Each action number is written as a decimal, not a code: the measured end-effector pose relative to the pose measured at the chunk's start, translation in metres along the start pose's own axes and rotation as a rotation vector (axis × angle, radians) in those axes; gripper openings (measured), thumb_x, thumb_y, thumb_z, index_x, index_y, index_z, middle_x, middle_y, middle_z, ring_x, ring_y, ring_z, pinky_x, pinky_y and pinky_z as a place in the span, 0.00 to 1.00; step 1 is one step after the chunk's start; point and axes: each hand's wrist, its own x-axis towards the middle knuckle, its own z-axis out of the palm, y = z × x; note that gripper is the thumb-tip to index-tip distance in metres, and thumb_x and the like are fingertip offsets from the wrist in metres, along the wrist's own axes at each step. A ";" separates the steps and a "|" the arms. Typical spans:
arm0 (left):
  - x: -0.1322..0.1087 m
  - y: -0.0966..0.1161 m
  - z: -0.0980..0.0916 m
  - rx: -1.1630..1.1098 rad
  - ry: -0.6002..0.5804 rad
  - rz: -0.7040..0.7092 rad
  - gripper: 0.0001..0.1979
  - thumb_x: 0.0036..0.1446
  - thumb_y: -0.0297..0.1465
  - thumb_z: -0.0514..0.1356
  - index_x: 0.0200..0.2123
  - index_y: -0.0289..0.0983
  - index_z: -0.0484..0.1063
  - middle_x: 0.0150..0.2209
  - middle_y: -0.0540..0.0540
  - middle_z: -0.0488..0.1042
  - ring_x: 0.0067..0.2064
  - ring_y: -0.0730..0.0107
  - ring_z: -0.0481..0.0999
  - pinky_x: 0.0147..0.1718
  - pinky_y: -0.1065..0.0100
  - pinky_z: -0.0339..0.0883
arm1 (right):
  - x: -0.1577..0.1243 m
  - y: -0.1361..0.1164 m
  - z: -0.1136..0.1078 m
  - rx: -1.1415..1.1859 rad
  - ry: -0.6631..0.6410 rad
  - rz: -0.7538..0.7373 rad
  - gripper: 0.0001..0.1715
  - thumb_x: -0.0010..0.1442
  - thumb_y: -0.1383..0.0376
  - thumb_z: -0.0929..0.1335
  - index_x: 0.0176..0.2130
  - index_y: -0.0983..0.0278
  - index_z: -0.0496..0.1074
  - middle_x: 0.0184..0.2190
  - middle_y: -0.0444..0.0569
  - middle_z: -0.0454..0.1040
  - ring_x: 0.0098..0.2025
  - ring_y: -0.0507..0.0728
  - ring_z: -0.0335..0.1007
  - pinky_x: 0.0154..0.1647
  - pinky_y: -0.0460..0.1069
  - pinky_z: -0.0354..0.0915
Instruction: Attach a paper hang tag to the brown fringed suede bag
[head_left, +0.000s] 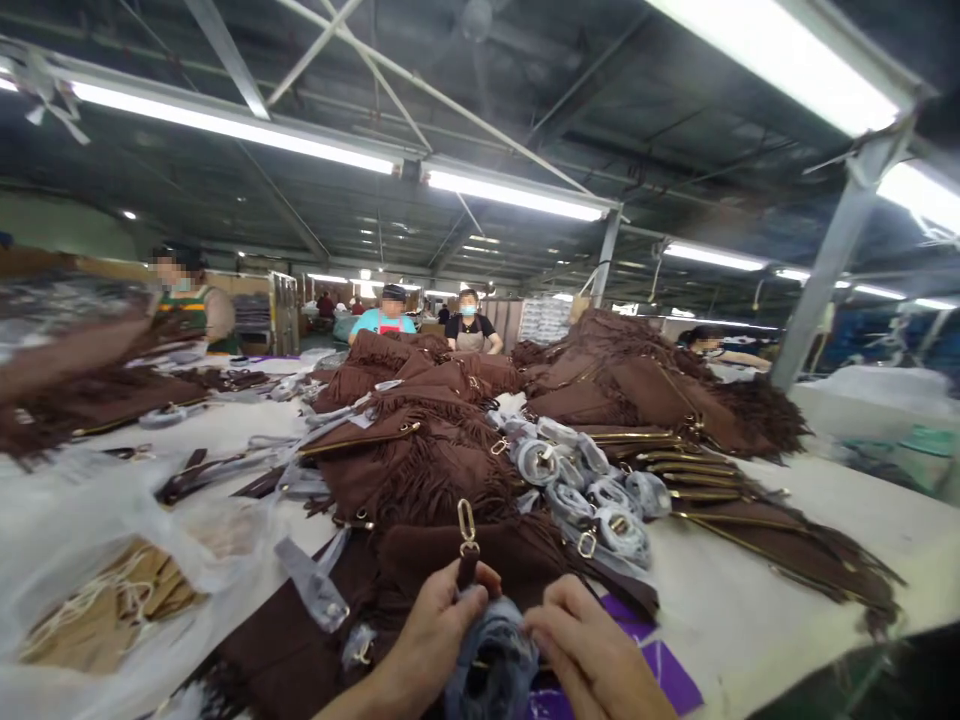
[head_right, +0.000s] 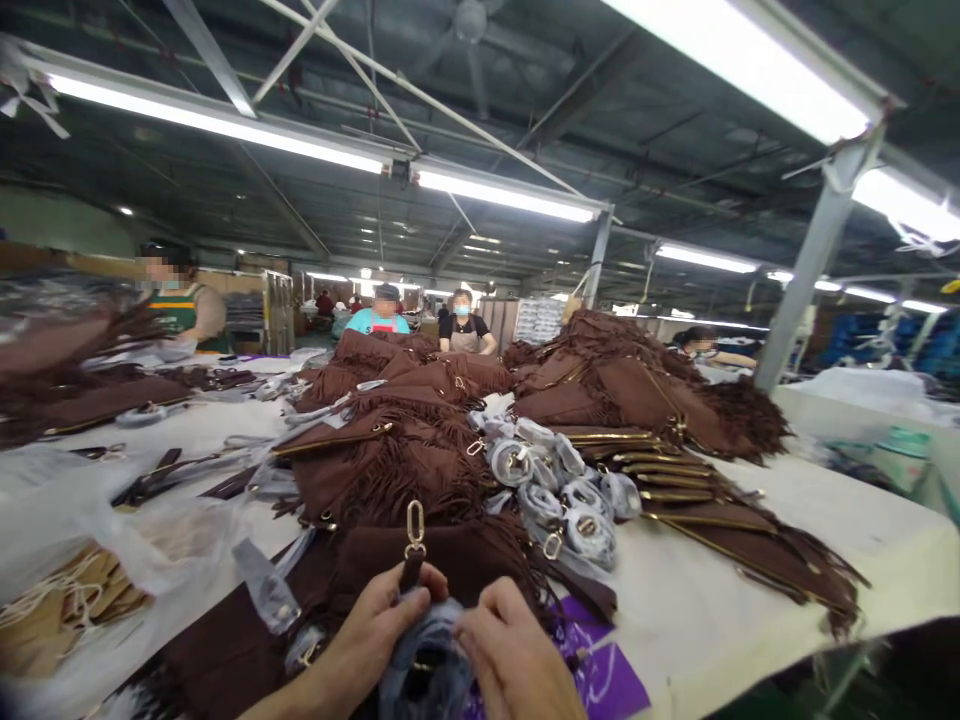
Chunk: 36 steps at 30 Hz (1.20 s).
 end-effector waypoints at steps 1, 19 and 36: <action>0.000 0.001 0.003 0.026 -0.033 0.033 0.12 0.51 0.36 0.59 0.35 0.34 0.72 0.33 0.47 0.71 0.38 0.64 0.68 0.41 0.66 0.62 | 0.005 -0.003 -0.003 -0.055 0.030 0.016 0.17 0.69 0.66 0.57 0.34 0.59 0.70 0.32 0.45 0.65 0.33 0.53 0.70 0.35 0.45 0.65; 0.009 -0.009 0.024 0.354 -0.027 0.266 0.11 0.65 0.37 0.52 0.39 0.36 0.70 0.39 0.43 0.72 0.41 0.61 0.71 0.44 0.66 0.63 | 0.031 -0.010 -0.004 -0.802 0.075 0.027 0.11 0.55 0.77 0.66 0.29 0.61 0.69 0.30 0.47 0.69 0.28 0.56 0.70 0.25 0.48 0.55; 0.001 0.027 0.045 0.102 -0.199 0.263 0.17 0.63 0.39 0.51 0.40 0.35 0.75 0.38 0.43 0.73 0.41 0.61 0.71 0.43 0.66 0.65 | 0.021 0.001 -0.020 0.364 0.119 0.309 0.48 0.51 0.72 0.64 0.68 0.59 0.49 0.22 0.34 0.66 0.22 0.52 0.65 0.27 0.46 0.64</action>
